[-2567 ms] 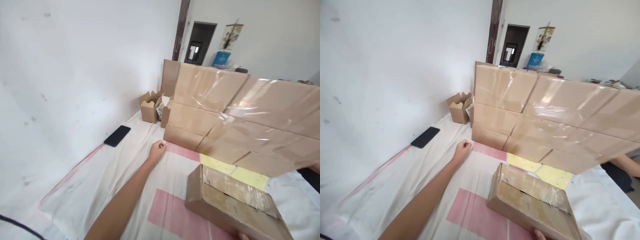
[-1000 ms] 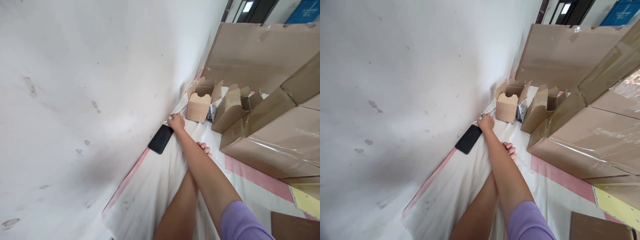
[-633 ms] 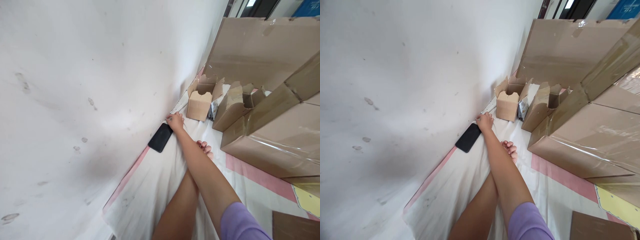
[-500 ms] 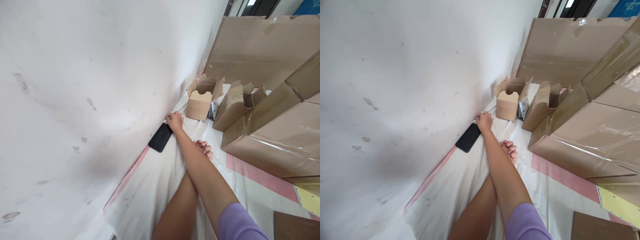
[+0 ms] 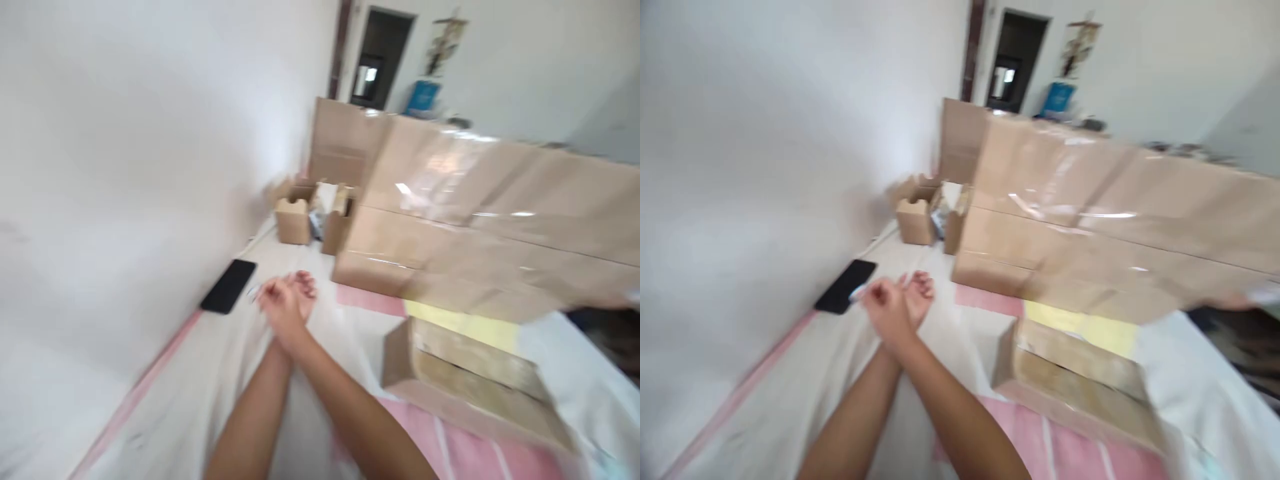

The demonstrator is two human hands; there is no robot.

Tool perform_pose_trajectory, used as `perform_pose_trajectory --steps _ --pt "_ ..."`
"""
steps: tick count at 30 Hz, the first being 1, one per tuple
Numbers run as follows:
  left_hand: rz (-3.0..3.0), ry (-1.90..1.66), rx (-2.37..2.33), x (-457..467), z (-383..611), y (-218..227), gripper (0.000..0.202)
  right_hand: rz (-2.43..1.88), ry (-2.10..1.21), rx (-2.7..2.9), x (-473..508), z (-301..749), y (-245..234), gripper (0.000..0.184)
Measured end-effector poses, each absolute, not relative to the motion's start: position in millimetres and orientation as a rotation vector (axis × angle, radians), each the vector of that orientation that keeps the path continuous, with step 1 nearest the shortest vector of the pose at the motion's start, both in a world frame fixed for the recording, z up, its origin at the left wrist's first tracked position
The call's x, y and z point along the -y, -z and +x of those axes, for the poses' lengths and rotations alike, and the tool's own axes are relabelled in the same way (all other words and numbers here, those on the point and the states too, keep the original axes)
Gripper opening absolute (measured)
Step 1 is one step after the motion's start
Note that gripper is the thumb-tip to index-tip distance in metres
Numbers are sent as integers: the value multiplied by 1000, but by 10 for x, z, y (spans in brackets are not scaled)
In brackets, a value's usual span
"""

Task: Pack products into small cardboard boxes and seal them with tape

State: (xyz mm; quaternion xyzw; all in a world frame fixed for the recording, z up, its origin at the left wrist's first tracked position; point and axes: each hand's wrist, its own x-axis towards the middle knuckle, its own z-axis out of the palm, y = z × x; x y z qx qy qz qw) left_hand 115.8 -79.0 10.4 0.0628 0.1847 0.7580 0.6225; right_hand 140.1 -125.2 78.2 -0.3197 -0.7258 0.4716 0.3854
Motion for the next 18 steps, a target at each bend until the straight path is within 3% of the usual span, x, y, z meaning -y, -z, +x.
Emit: perform_pose_trajectory --steps 3,9,18 --pt "194 -1762 -459 707 1171 -8 29 -702 -1344 1819 2002 2694 -708 20" --pt "477 -1726 -938 685 1439 -173 25 -944 -943 1897 2804 5011 -617 20" --pt "1157 -1580 -1442 1600 2460 -793 31 -699 -546 1672 2559 6026 -567 26"
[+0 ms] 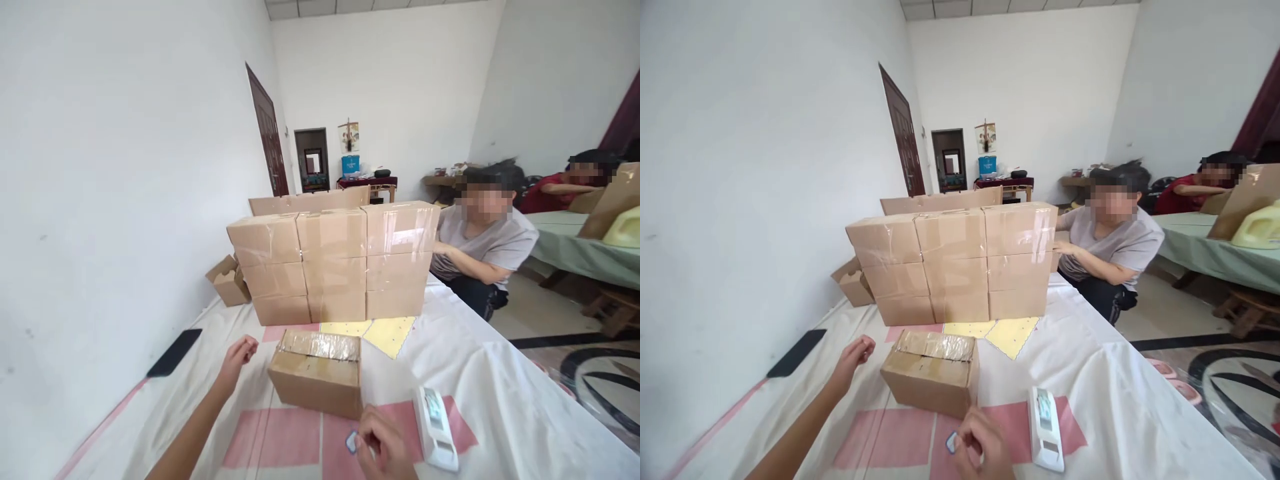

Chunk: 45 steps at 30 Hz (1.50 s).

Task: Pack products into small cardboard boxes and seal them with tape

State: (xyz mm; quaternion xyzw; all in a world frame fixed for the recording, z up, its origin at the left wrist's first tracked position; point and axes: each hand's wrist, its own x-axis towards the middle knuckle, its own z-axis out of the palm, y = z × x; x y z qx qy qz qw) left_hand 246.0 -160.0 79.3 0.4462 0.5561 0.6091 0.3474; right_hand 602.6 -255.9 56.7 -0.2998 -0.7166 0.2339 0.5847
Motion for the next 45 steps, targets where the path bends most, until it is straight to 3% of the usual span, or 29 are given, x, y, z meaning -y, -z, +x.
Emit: perform_pose_trajectory --steps 8,16,22,30,45 --pt "1687 -1101 -1701 1592 3182 -1400 35 -786 -732 1522 2566 6475 -733 25" --pt "1974 -708 -1779 1570 3402 -1211 70 -893 -926 1267 2472 6723 -635 28" --pt "2099 -630 -1624 1607 3224 -1224 64 -852 -1059 1258 2346 6617 -423 28" --pt "2154 -606 -1624 1629 3304 -1224 57 -743 -886 1610 2373 6380 -366 22" --pt "2208 -619 -1642 1643 3294 -1192 53 -891 -1060 1485 2387 6141 -155 20"
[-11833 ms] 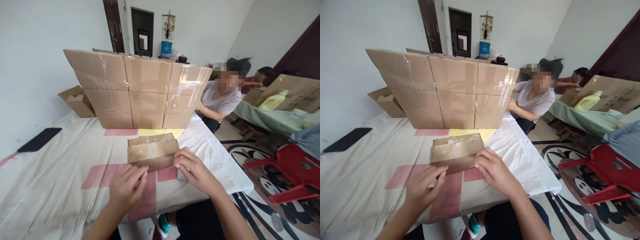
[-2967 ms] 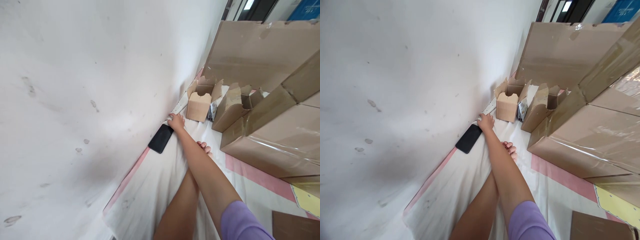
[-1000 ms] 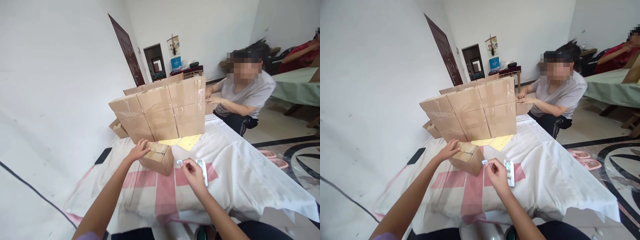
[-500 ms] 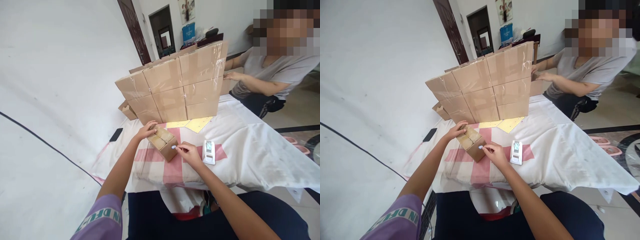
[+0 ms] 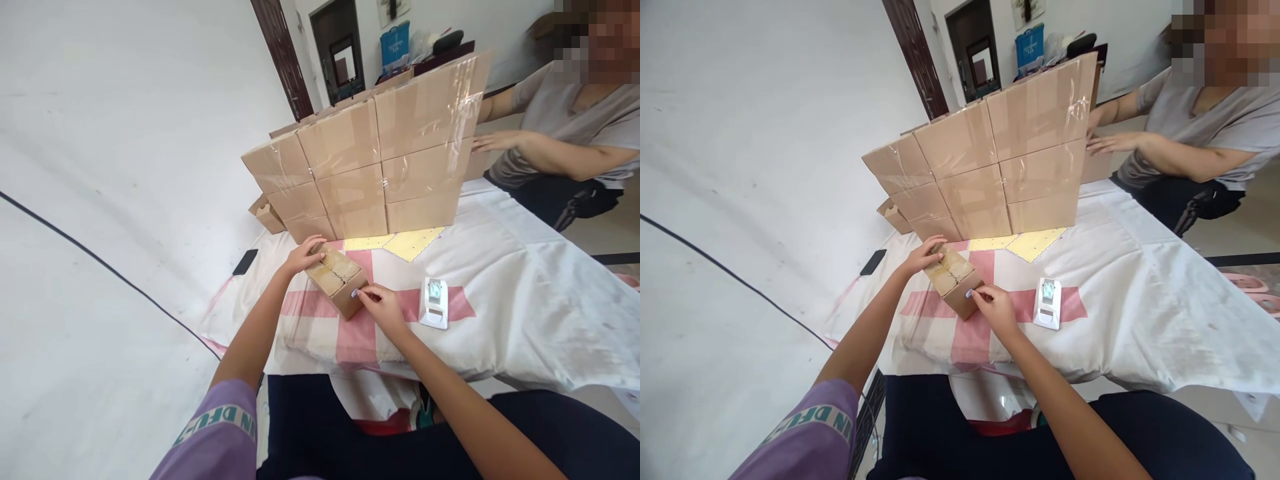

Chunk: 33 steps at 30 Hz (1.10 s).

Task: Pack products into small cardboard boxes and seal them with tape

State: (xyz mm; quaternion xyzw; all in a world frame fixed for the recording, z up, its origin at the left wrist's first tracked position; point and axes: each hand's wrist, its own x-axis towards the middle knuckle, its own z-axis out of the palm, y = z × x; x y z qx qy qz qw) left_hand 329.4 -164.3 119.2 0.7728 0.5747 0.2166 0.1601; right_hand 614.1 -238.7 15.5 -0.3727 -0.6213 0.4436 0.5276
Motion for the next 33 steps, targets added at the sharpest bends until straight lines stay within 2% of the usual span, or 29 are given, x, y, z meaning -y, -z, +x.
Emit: perform_pose_trajectory --steps 11,14,17,21,24,26,27,29,33 --pt "2270 -623 -1656 1677 3333 -1207 53 -923 -1073 1452 2451 5994 -179 29" --pt "2305 -701 -1668 1684 3365 -1229 48 -960 -891 1517 2440 6032 -199 20" --pt "2294 -935 -1801 1835 3457 -1170 37 -995 -619 1599 2437 6062 -212 14" --pt "2205 -1357 -1991 2386 3767 -810 51 -980 -746 1488 2426 6000 -173 13" --pt "2253 -1490 -1966 2814 4084 -442 45 -976 -898 1365 2397 5902 -110 21" --pt "2250 -1618 -2030 2957 4267 -281 63 -972 -931 1350 2373 5851 -71 25" --pt "2237 -1657 -2061 2978 4342 -240 74 -969 -942 1344 2361 5836 -57 26" --pt "2183 -1677 -2101 2944 4458 -230 81 -969 -957 1337 2340 5831 -38 28" --pt "2006 -1729 -2099 2799 4611 -314 73 -963 -985 1354 2303 5881 -26 31"
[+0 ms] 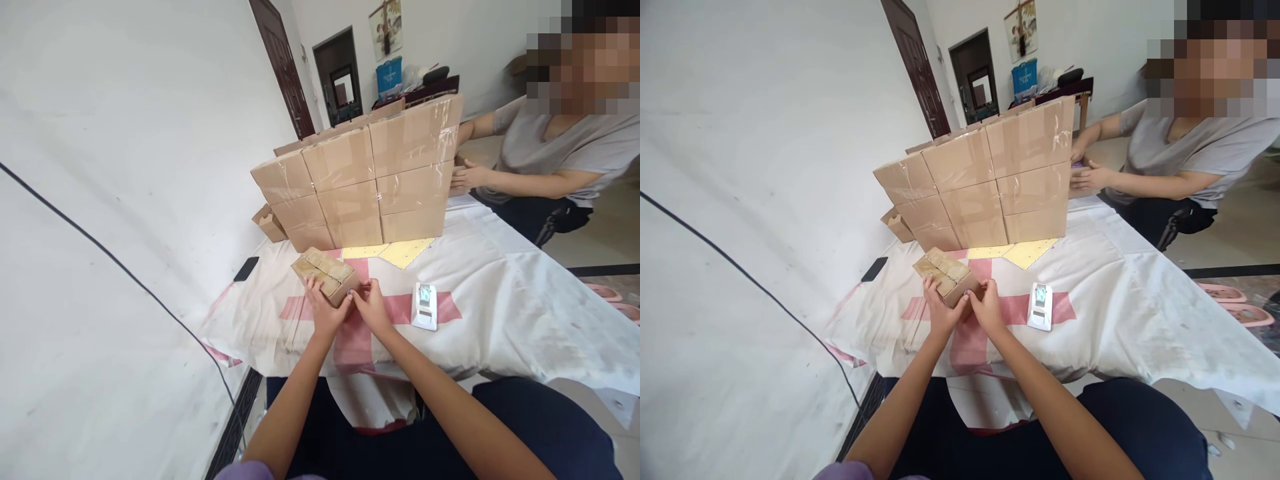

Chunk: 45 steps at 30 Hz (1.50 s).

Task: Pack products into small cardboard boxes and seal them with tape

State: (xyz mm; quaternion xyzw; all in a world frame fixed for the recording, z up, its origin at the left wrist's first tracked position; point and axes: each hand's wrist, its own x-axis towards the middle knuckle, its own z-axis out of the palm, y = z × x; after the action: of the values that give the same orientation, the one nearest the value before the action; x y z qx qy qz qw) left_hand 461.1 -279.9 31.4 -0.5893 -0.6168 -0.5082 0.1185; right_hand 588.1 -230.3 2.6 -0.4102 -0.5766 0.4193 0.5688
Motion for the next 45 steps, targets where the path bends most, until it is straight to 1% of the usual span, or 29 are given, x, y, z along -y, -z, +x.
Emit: perform_pose_trajectory --steps 4,13,19,24,28,31,33,35,37,39,42,45 --pt "-1675 1570 1821 2774 4700 -338 65 -942 -986 1413 2259 5930 -8 36" --pt "-1642 1470 1905 2821 4700 -352 66 -946 -912 1599 2143 5980 -3 22" --pt "-1624 1457 1848 2814 4687 -313 68 -911 -842 1740 2142 6104 -121 26" --pt "-1652 1510 1824 2777 4611 -221 66 -963 -752 1778 2172 6104 -179 17" --pt "-1698 1539 1752 2867 4542 -240 62 -1003 -697 1755 2290 6093 -245 19" --pt "-1731 1578 1633 2965 4623 -445 60 -990 -649 1737 2414 6246 -432 23" --pt "-1760 1633 1517 2974 4793 -690 61 -965 -562 1673 2489 6461 -638 32" --pt "-1817 1706 1369 2907 5067 -989 62 -956 -418 1561 2547 6757 -883 39" --pt "-1920 1770 1237 2770 5438 -1292 62 -980 -262 1435 2582 7109 -1117 42" --pt "-2085 1756 1119 2590 5875 -1547 61 -1018 -123 1274 2584 7482 -1286 46" --pt "-2336 1680 1039 2293 6555 -1759 58 -1103 10 1037 2518 8011 -1337 49" --pt "-2579 1625 988 1995 7116 -1713 55 -1211 47 935 2368 8438 -1152 46"
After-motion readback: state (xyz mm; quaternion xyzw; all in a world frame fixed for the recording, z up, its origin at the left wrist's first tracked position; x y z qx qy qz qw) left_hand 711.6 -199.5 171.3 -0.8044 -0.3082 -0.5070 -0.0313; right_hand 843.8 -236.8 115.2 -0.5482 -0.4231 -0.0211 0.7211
